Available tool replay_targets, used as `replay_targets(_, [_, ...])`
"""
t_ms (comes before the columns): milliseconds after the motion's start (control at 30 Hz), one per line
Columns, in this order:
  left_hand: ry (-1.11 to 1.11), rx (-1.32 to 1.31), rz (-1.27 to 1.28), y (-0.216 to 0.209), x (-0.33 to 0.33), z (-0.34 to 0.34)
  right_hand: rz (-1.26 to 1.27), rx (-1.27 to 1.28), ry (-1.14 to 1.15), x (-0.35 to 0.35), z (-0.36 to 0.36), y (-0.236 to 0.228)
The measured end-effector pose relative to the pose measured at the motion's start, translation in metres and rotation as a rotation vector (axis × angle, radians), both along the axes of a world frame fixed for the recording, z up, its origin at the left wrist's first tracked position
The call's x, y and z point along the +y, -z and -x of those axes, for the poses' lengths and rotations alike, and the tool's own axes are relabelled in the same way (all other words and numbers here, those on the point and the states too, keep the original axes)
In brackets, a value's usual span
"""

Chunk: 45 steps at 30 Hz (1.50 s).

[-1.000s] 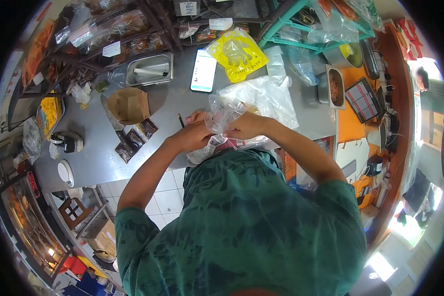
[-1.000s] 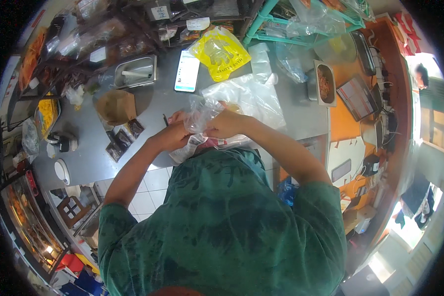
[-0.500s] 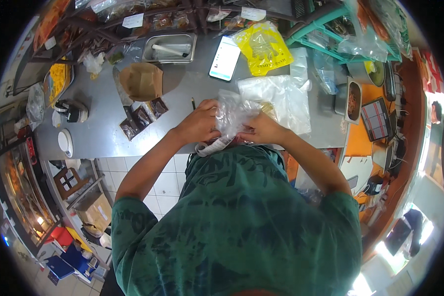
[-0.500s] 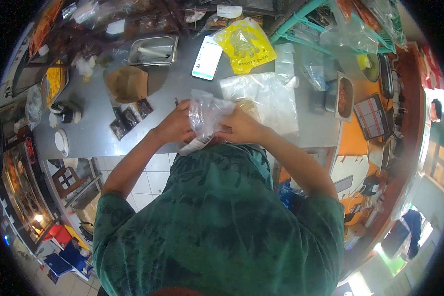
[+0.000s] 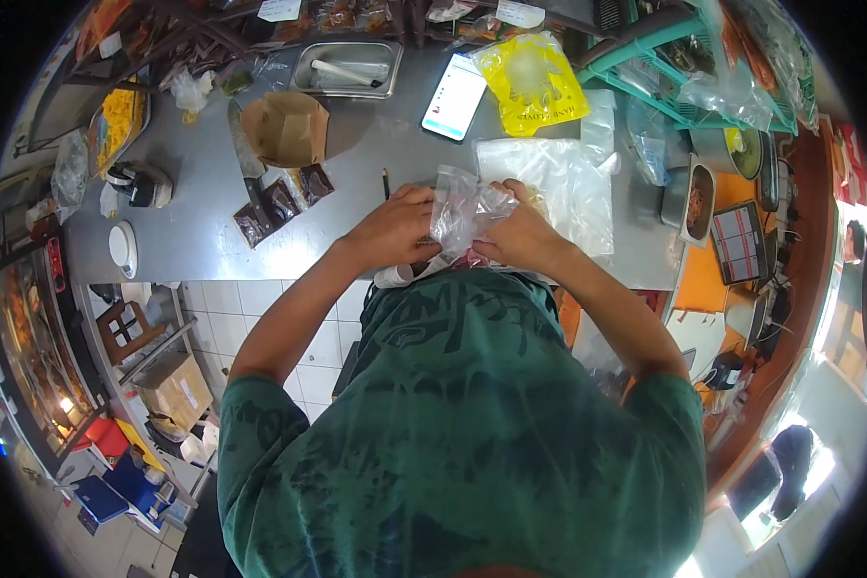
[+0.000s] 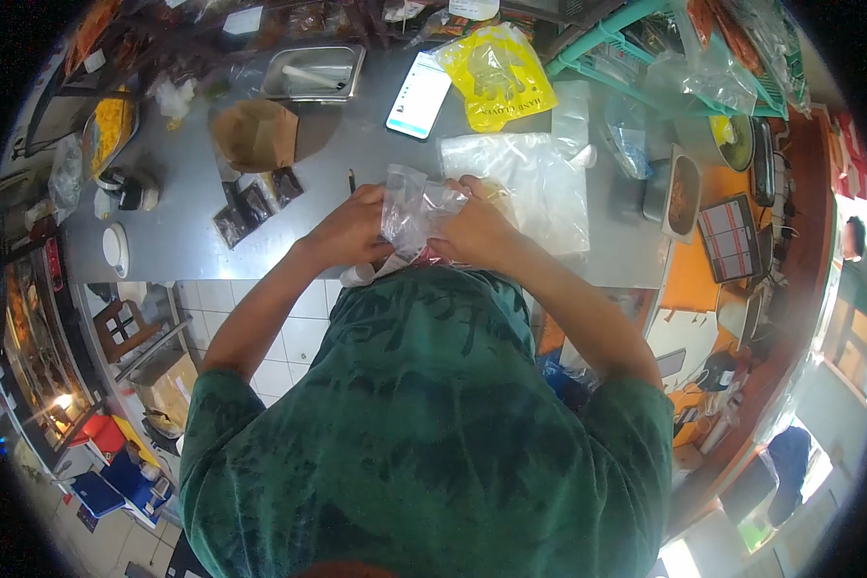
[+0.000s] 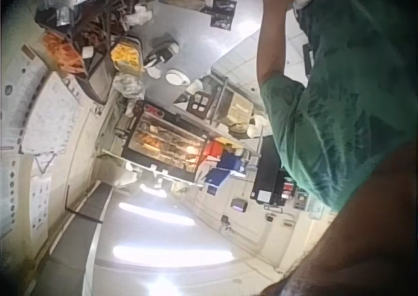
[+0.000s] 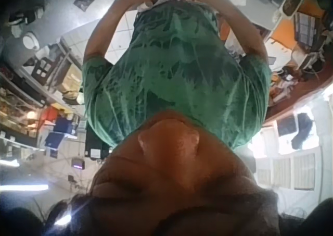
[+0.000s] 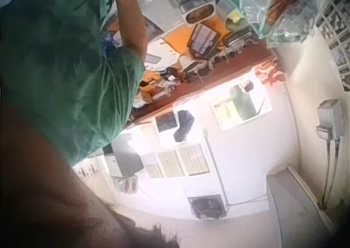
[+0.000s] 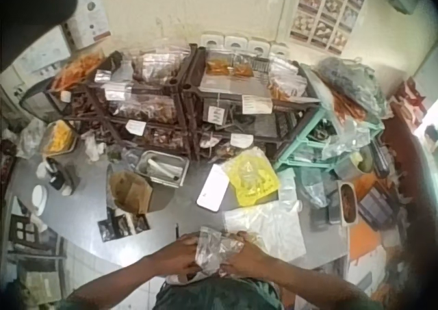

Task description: The person places food items into a small red box, inserts the box and additional packets into a clear plastic bag, seals the bag with tape, and attaches a receipt before handing it to a customer at a window.

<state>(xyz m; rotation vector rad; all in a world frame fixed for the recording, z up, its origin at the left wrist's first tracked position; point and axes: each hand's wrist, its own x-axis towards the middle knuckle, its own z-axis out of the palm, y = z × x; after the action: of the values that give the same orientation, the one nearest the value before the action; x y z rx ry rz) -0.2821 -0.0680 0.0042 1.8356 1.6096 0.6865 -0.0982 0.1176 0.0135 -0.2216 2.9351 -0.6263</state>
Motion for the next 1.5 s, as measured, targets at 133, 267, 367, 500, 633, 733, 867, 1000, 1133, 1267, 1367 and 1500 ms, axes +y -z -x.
replay_targets(133, [-0.083, 0.028, 0.096, -0.014, 0.001, -0.011, 0.052, 0.069, 0.113, -0.014, -0.007, 0.003])
replay_targets(267, [-0.136, -0.039, -0.034, 0.004, 0.001, -0.006, -0.017, 0.079, 0.198, -0.026, -0.012, 0.002])
replay_targets(367, [-0.184, -0.141, -0.099, -0.016, -0.013, 0.003, 0.072, 0.292, 0.388, -0.040, -0.033, 0.005])
replay_targets(500, [-0.383, -0.228, -0.342, -0.041, -0.056, -0.031, 0.118, 0.496, 0.309, -0.055, -0.060, 0.020])
replay_targets(633, [-0.129, -0.166, -0.079, -0.025, -0.048, -0.093, 0.048, 0.481, 0.252, -0.064, -0.056, 0.020])
replay_targets(733, [-0.255, 0.125, -0.073, -0.004, -0.045, -0.100, -0.068, 0.461, 0.316, -0.067, -0.054, 0.019])
replay_targets(867, [-0.454, 0.337, -0.171, 0.019, -0.049, -0.106, -0.107, 0.395, 0.281, -0.067, -0.049, 0.023])
replay_targets(1000, [-0.516, 0.437, -0.247, 0.030, -0.052, -0.108, -0.108, 0.393, 0.228, -0.062, -0.045, 0.026])
replay_targets(1133, [-0.476, 0.444, -0.323, 0.044, -0.055, -0.103, -0.064, 0.375, 0.169, -0.058, -0.043, 0.026])
replay_targets(1267, [-0.354, 0.371, -0.302, 0.044, -0.054, -0.086, -0.119, 0.291, 0.029, -0.050, -0.038, 0.017])
replay_targets(1367, [-0.260, 0.376, -0.280, 0.034, -0.048, -0.075, -0.171, 0.243, -0.088, -0.040, -0.031, 0.013])
replay_targets(1500, [-0.264, 0.420, -0.264, 0.033, -0.047, -0.077, -0.118, 0.264, -0.152, -0.030, -0.022, 0.005])
